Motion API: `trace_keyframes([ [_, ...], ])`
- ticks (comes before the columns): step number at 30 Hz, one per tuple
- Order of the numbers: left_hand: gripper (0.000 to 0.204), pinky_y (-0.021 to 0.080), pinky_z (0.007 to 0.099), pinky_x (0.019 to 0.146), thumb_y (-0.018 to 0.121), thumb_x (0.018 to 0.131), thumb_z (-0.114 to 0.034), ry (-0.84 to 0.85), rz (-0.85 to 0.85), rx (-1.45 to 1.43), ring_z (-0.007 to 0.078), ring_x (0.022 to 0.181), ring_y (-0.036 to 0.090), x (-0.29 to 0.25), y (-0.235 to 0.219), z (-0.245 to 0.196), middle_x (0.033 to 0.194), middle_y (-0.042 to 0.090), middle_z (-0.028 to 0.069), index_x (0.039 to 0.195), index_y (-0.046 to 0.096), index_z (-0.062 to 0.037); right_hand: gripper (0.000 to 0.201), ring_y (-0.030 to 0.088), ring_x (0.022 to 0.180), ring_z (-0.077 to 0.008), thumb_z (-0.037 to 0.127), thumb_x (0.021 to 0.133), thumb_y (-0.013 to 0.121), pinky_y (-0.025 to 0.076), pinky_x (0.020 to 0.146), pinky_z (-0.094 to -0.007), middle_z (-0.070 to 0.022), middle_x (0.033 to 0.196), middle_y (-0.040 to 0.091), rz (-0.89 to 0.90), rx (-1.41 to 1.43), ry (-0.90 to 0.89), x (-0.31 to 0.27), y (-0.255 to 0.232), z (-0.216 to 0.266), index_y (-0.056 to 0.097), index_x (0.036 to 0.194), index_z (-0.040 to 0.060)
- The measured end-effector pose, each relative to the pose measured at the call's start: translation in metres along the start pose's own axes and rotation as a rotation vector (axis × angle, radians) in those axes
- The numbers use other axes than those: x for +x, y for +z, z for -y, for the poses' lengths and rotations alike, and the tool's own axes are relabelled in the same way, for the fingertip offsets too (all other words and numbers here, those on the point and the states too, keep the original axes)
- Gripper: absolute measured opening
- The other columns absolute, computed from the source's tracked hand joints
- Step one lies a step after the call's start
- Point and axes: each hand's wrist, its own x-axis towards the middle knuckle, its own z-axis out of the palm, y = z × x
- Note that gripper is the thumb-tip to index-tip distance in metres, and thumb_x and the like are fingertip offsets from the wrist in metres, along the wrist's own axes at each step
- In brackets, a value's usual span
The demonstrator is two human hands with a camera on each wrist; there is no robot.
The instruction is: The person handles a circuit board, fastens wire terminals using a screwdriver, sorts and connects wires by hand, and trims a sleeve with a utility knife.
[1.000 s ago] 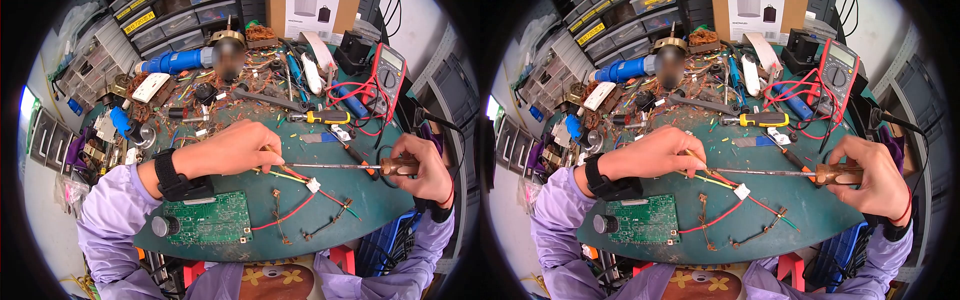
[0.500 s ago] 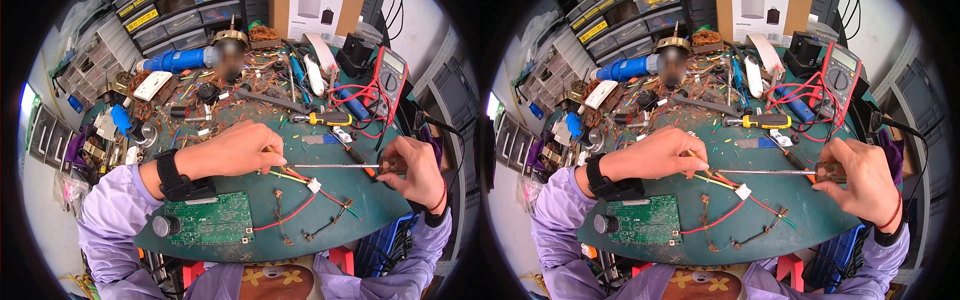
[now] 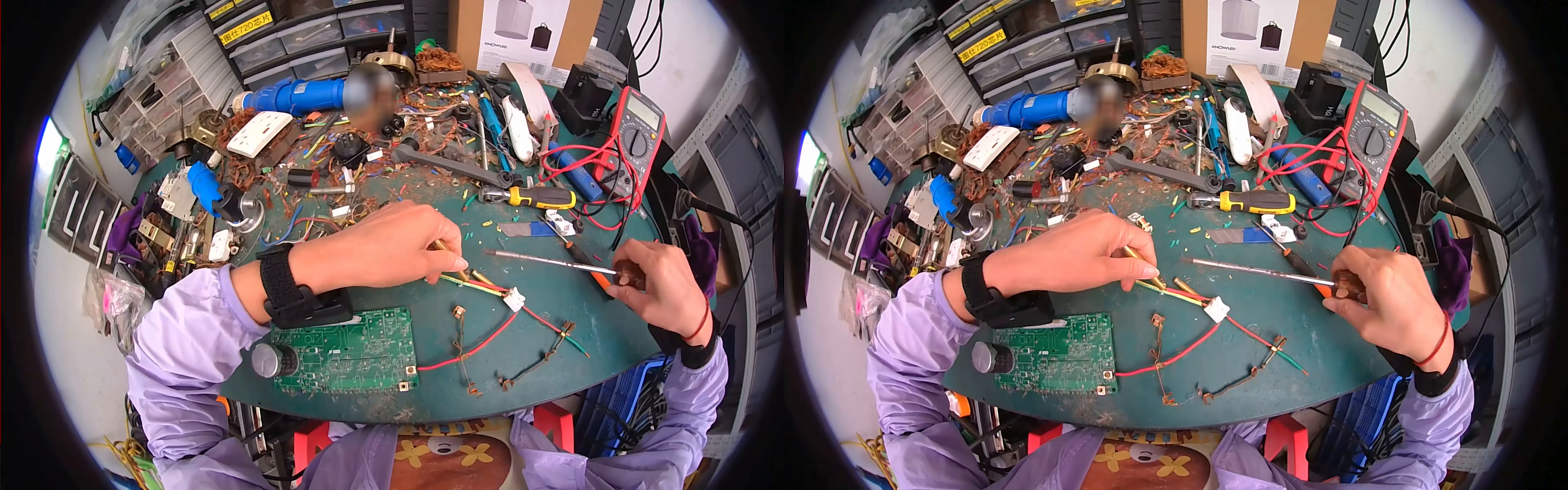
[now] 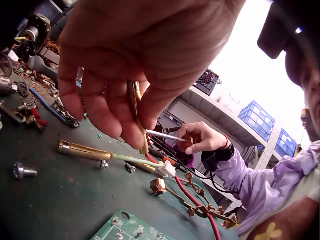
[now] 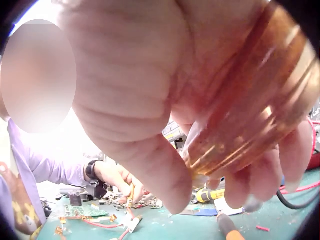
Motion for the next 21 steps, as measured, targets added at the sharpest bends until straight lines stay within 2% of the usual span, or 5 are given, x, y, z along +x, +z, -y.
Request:
trace_keyframes([
  [8,0.022,0.039,0.0298,0.054,0.058,0.090,-0.024,0.000,-0.007,-0.033,0.0120,0.059,0.053,-0.004,0.000,-0.004,0.068,0.064,0.0030,0.093,0.066,-0.0033,0.021,0.059,0.069,-0.0293,0.016,0.071,0.073,0.046,0.062,-0.0388,-0.0072,0.072,0.060,0.001,-0.075,-0.121,0.000,0.024,0.008,0.060,0.082,0.0030],
  [11,0.020,0.041,0.0301,0.056,0.059,0.090,-0.022,0.017,-0.001,-0.037,0.0130,0.062,0.056,-0.005,0.001,-0.002,0.069,0.065,0.0038,0.094,0.065,-0.0032,0.021,0.060,0.069,-0.0298,0.016,0.071,0.073,0.046,0.061,-0.0387,-0.0079,0.073,0.060,0.032,-0.017,-0.039,0.001,0.030,0.013,0.060,0.083,0.0030],
  [16,0.018,0.044,0.0324,0.062,0.062,0.088,-0.019,0.061,0.008,-0.019,0.0164,0.069,0.062,-0.006,0.005,0.003,0.073,0.066,0.0065,0.094,0.064,-0.0026,0.023,0.061,0.070,-0.0304,0.017,0.071,0.073,0.046,0.060,-0.0389,-0.0089,0.075,0.061,0.027,-0.012,-0.076,0.005,0.037,0.014,0.061,0.086,0.0039],
  [18,0.017,0.046,0.0339,0.065,0.063,0.087,-0.017,0.092,-0.017,0.084,0.0184,0.072,0.064,-0.006,0.006,0.003,0.075,0.066,0.0078,0.093,0.064,-0.0018,0.024,0.061,0.071,-0.0305,0.017,0.071,0.074,0.046,0.060,-0.0390,-0.0091,0.076,0.061,0.033,-0.034,-0.098,0.005,0.037,0.014,0.061,0.087,0.0043],
  [21,0.015,0.046,0.0334,0.065,0.062,0.088,-0.016,0.049,0.000,0.001,0.0179,0.072,0.064,-0.006,0.006,0.003,0.075,0.066,0.0076,0.093,0.064,-0.0015,0.024,0.061,0.072,-0.0308,0.016,0.071,0.073,0.046,0.060,-0.0395,-0.0092,0.077,0.061,0.030,-0.053,-0.103,0.005,0.036,0.014,0.062,0.088,0.0046],
])
